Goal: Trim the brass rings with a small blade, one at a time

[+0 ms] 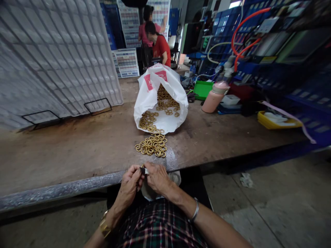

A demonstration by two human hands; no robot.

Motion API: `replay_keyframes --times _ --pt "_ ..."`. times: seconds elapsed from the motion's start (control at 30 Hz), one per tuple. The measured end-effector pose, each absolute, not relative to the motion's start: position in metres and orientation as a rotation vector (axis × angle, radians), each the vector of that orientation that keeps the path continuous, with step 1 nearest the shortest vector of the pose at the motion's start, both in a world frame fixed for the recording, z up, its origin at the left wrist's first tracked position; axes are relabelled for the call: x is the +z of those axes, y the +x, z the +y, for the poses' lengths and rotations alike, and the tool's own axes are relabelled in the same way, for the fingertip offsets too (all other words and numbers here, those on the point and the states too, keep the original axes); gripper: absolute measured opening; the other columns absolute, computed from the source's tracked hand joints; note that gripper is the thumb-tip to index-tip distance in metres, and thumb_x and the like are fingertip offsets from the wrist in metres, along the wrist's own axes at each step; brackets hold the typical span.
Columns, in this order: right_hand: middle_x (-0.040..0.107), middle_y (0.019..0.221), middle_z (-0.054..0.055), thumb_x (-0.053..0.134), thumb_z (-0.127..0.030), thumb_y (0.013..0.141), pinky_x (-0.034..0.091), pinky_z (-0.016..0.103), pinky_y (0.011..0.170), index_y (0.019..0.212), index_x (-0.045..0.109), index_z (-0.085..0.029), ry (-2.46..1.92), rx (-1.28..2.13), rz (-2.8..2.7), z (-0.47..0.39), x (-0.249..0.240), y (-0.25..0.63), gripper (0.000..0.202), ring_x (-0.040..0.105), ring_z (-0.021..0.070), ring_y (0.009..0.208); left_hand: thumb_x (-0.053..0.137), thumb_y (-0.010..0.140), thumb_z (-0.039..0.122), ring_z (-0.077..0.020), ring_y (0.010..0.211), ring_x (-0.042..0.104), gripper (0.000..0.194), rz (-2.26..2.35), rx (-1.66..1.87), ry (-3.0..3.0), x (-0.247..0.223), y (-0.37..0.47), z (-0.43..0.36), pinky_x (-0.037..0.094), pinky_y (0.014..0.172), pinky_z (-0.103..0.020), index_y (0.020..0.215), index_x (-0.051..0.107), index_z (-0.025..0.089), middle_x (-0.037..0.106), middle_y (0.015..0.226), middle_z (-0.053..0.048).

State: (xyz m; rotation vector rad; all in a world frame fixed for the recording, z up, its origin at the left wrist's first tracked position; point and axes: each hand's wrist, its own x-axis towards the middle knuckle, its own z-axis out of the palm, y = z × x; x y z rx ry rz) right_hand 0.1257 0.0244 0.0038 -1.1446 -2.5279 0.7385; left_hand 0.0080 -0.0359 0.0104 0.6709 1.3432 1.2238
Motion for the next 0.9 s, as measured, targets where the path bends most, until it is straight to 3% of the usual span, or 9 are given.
replay_keyframes --times 0.33,0.57,0.7,0.8,0.9 --pt "0.066 0.083 0.008 0.041 -0.011 0.077 0.030 0.026 0.058 0.096 0.055 -0.016 -1.412 0.641 -2.723 0.027 0.018 0.123 0.023 0.059 0.0178 0.070 0.052 0.075 0.053 -0.0053 0.041 0.035 0.036 1.441 1.241 0.807 0.018 0.011 -0.044 0.025 0.038 -0.017 0.068 0.046 0.018 0.046 0.054 0.005" --pt "0.063 0.091 0.007 0.039 -0.008 0.077 0.036 0.025 0.063 0.098 0.054 -0.017 -1.466 0.443 -2.663 0.049 0.031 0.114 0.027 0.059 0.0178 0.079 0.054 0.076 0.053 -0.0040 0.037 0.029 0.037 1.125 1.227 0.629 0.031 0.013 -0.051 0.022 0.036 -0.017 0.068 0.047 0.018 0.041 0.048 0.007" --pt "0.059 0.101 0.009 0.043 -0.010 0.076 0.040 0.029 0.064 0.102 0.053 -0.019 -1.332 0.255 -2.697 0.063 0.044 0.090 0.029 0.058 0.0197 0.081 0.064 0.067 0.054 -0.0035 0.043 0.036 0.040 1.073 1.307 0.395 0.020 0.004 -0.046 0.027 0.039 -0.015 0.072 0.054 0.016 0.053 0.059 0.003" --pt "0.059 0.097 0.010 0.044 -0.012 0.078 0.042 0.030 0.059 0.100 0.054 -0.017 -1.251 0.122 -2.763 0.076 0.046 0.070 0.024 0.058 0.0212 0.077 0.067 0.058 0.061 -0.0035 0.035 0.032 0.047 1.141 1.253 0.340 0.004 -0.008 -0.040 0.022 0.035 -0.016 0.066 0.056 0.016 0.043 0.041 0.006" --pt "0.061 0.089 0.011 0.045 -0.011 0.078 0.043 0.031 0.057 0.090 0.058 -0.014 -1.184 0.014 -2.833 0.087 0.038 0.055 0.017 0.059 0.0213 0.074 0.072 0.050 0.060 -0.0060 0.031 0.037 0.048 1.146 1.236 0.331 -0.014 -0.020 -0.031 0.023 0.035 -0.017 0.067 0.055 0.019 0.047 0.038 0.005"
